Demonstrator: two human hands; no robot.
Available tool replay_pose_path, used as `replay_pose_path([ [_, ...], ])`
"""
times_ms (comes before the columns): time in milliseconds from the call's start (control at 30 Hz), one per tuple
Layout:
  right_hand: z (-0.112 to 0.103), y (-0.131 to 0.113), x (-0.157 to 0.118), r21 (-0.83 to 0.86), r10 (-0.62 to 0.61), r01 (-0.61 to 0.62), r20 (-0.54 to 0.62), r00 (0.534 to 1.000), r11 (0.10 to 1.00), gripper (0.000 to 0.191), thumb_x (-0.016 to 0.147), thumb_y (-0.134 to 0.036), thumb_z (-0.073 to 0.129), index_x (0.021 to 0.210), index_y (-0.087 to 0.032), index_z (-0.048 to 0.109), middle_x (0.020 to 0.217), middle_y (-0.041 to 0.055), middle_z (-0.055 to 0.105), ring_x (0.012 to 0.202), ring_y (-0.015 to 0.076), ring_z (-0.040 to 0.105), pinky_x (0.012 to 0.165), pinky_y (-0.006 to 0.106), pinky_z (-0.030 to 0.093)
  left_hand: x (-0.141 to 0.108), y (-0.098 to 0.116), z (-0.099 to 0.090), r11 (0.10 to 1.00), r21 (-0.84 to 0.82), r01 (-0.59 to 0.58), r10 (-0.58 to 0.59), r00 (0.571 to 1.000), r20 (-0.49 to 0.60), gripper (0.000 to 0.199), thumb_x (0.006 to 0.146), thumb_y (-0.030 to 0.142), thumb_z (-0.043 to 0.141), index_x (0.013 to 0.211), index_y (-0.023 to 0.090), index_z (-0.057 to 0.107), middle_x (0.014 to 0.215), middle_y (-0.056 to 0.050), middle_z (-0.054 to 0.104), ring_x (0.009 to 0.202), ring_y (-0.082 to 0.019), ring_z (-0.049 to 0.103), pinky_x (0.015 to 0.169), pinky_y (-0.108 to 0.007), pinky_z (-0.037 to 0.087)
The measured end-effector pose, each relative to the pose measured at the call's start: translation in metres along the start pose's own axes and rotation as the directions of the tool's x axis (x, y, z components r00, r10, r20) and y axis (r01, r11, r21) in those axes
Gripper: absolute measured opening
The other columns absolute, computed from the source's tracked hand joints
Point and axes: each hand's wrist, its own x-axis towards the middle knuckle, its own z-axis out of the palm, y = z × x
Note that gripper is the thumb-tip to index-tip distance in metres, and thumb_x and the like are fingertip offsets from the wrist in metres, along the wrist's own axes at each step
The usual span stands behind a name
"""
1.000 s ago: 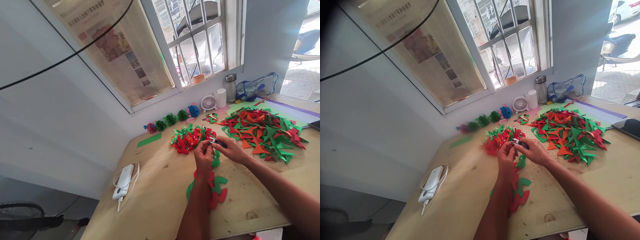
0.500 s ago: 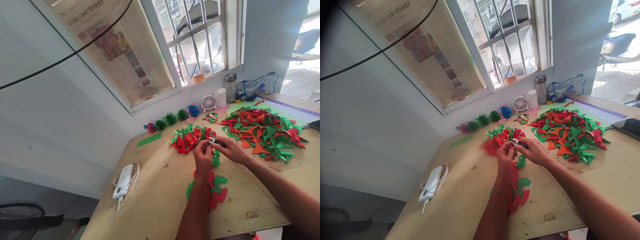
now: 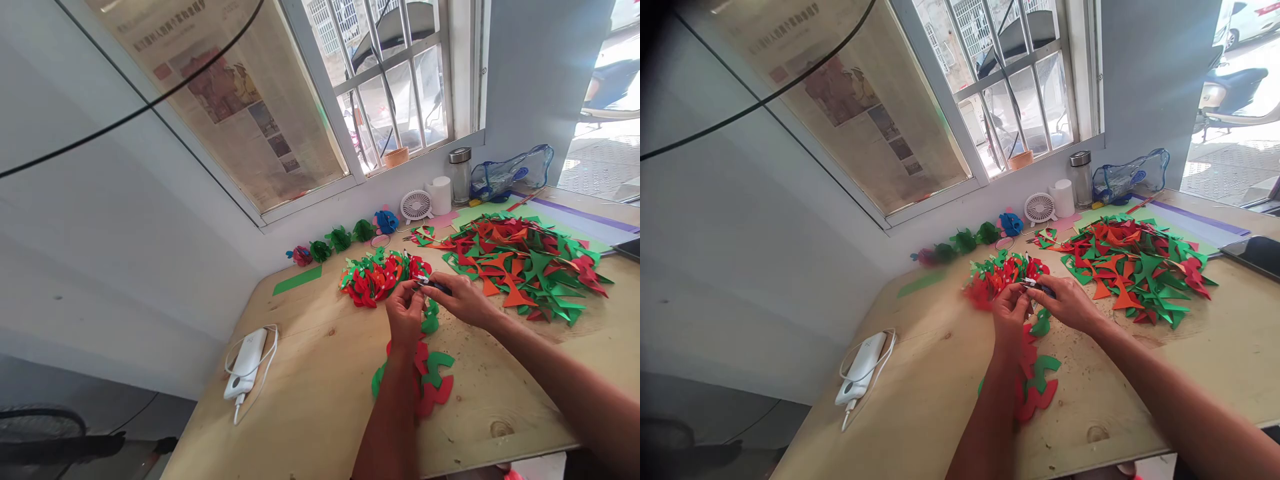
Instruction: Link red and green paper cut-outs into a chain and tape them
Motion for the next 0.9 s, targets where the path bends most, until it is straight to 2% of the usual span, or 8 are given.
replay_pose_path([
  [200,0.001,0.000,0.000,-0.005,0.011,-0.012,-0.044,0.999,1.000,0.040,0.085,-0.053,0.044,0.066,-0.019,0.051,0.056,-0.0028,0.044,0.055,0.0105,0.036,0.050,0.022,0.028,0.000,0.001,0.000,1.000,-0.002,0.017,-0.017,1.000,0.001,0.021,0.073,0.032,0.061,0.085,0.014,0.062,0.057,0.003,0.049,0.050,-0.007,0.045,0.045,-0.018,0.035],
  [433,-0.001,-0.002,0.001,-0.044,0.056,-0.062,-0.114,0.992,0.997,0.038,0.083,-0.053,0.045,0.068,-0.019,0.051,0.054,-0.0034,0.044,0.050,0.0099,0.035,0.048,0.022,0.028,0.000,0.003,0.002,1.000,0.009,-0.029,0.029,0.999,-0.040,0.020,0.074,0.031,0.061,0.084,0.014,0.064,0.064,-0.001,0.058,0.051,-0.007,0.049,0.051,-0.020,0.041],
  [767,-0.004,0.007,0.004,-0.055,0.130,-0.145,-0.210,0.969,0.988,0.039,0.080,-0.057,0.048,0.068,-0.020,0.053,0.053,-0.0027,0.047,0.050,0.0110,0.038,0.049,0.022,0.028,0.003,-0.004,-0.003,0.996,0.069,-0.051,0.059,0.991,-0.121,0.026,0.078,0.035,0.057,0.092,0.015,0.064,0.063,-0.001,0.058,0.057,-0.010,0.055,0.054,-0.021,0.042],
  [900,-0.009,0.007,0.006,0.023,0.177,-0.178,-0.271,0.946,0.984,0.041,0.080,-0.058,0.048,0.068,-0.019,0.055,0.054,-0.0028,0.047,0.051,0.0105,0.039,0.049,0.022,0.029,0.001,0.001,0.003,0.981,0.170,-0.088,0.099,0.994,-0.054,0.026,0.080,0.032,0.057,0.097,0.015,0.062,0.070,-0.004,0.063,0.065,-0.013,0.060,0.061,-0.023,0.046],
])
